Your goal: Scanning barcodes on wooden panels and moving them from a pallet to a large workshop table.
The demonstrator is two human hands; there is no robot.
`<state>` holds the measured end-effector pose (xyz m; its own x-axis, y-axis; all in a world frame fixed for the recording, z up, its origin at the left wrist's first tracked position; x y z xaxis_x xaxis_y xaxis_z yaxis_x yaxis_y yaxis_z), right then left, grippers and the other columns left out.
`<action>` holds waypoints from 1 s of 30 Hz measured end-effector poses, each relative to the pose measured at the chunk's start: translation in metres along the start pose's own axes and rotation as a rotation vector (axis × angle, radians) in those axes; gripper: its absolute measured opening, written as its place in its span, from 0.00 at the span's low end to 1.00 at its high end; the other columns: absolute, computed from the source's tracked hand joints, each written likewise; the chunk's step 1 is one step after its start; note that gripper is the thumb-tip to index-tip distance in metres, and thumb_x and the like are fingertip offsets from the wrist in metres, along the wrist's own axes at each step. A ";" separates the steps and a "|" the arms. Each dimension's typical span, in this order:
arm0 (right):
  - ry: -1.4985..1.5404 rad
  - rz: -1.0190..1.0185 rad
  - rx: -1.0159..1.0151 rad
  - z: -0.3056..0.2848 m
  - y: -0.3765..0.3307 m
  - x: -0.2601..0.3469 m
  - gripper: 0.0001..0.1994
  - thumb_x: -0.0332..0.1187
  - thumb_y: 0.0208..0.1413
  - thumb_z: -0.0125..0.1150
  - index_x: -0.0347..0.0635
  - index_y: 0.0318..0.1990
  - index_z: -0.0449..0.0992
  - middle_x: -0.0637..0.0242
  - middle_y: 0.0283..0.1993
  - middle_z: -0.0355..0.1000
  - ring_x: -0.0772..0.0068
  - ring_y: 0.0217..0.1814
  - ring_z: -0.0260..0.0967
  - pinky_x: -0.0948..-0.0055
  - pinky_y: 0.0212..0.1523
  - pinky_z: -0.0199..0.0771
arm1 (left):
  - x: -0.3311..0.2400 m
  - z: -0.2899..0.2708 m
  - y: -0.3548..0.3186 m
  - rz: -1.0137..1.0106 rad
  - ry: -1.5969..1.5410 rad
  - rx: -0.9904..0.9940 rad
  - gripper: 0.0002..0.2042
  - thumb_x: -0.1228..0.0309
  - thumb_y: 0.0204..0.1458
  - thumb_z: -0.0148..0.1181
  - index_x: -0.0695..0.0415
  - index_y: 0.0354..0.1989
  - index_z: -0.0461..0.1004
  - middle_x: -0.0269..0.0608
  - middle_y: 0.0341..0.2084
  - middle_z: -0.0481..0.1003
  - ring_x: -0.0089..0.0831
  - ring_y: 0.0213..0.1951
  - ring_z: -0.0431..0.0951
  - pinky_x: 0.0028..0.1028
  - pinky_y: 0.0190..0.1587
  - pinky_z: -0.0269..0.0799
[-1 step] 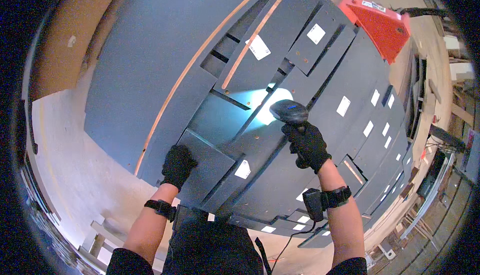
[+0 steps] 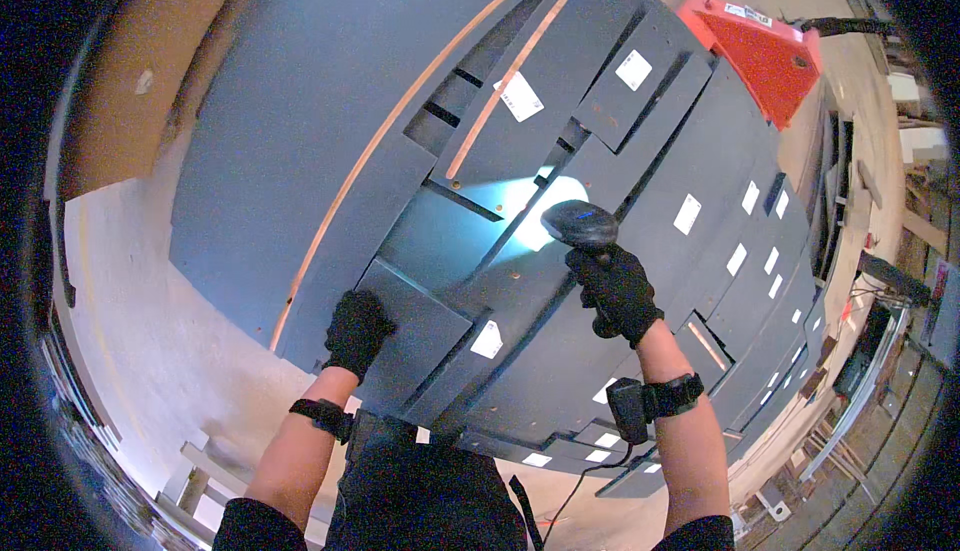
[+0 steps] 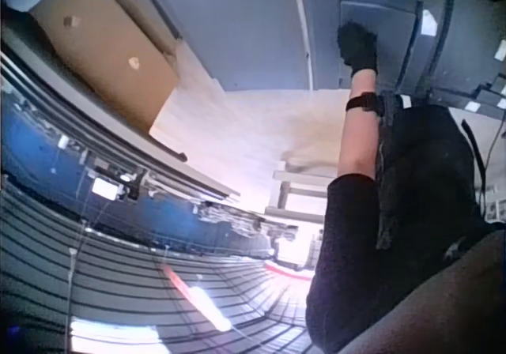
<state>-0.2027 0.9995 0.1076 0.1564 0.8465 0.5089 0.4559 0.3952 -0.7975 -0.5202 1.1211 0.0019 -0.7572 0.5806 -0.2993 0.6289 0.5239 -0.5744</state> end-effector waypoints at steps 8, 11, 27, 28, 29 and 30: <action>0.053 0.026 -0.028 0.006 -0.009 0.019 0.13 0.39 0.45 0.58 0.38 0.32 0.70 0.67 0.20 0.66 0.78 0.17 0.62 0.77 0.16 0.64 | -0.004 -0.014 -0.002 -0.183 -0.166 0.009 0.18 0.66 0.30 0.63 0.61 0.32 0.70 0.54 0.33 0.69 0.48 0.38 0.69 0.39 0.42 0.66; 0.022 0.011 -0.052 0.006 -0.001 0.016 0.13 0.40 0.46 0.57 0.39 0.32 0.70 0.68 0.20 0.66 0.77 0.16 0.62 0.77 0.16 0.64 | -0.009 -0.018 0.002 -0.277 -0.147 0.074 0.17 0.68 0.30 0.64 0.58 0.31 0.71 0.52 0.33 0.69 0.47 0.38 0.70 0.38 0.41 0.67; 0.401 -0.055 -0.144 0.020 0.070 0.079 0.19 0.48 0.42 0.59 0.40 0.29 0.68 0.66 0.19 0.63 0.72 0.16 0.62 0.72 0.19 0.67 | -0.006 0.011 0.009 -0.394 -0.062 0.023 0.08 0.74 0.47 0.45 0.57 0.33 0.71 0.48 0.35 0.70 0.43 0.39 0.72 0.38 0.39 0.69; 0.353 -0.054 -0.145 0.019 0.069 0.081 0.19 0.49 0.42 0.59 0.41 0.29 0.69 0.66 0.19 0.63 0.72 0.17 0.63 0.72 0.19 0.67 | -0.007 0.013 0.009 -0.393 -0.065 0.024 0.08 0.74 0.47 0.45 0.57 0.33 0.71 0.48 0.35 0.70 0.43 0.39 0.72 0.38 0.39 0.69; 0.305 -0.053 -0.145 0.018 0.068 0.082 0.19 0.49 0.41 0.59 0.41 0.28 0.69 0.67 0.18 0.63 0.72 0.17 0.63 0.72 0.19 0.67 | -0.008 0.014 0.009 -0.380 -0.051 0.003 0.08 0.73 0.47 0.44 0.56 0.33 0.71 0.48 0.35 0.70 0.42 0.39 0.72 0.38 0.38 0.69; 0.304 -0.053 -0.146 0.017 0.070 0.082 0.19 0.49 0.41 0.59 0.41 0.28 0.69 0.67 0.18 0.63 0.72 0.17 0.63 0.72 0.19 0.67 | -0.009 0.015 0.009 -0.366 -0.037 -0.018 0.09 0.73 0.48 0.44 0.56 0.33 0.71 0.47 0.35 0.70 0.42 0.39 0.72 0.37 0.38 0.70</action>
<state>-0.1726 1.1022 0.0880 0.3731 0.6726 0.6391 0.5873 0.3620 -0.7239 -0.5104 1.1113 -0.0123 -0.9383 0.3301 -0.1035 0.3178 0.7040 -0.6352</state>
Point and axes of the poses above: each hand's wrist, its own y-axis towards the middle knuckle, its own z-axis out of the palm, x = y × z, the point moved 1 cm from there along y, towards the middle knuckle
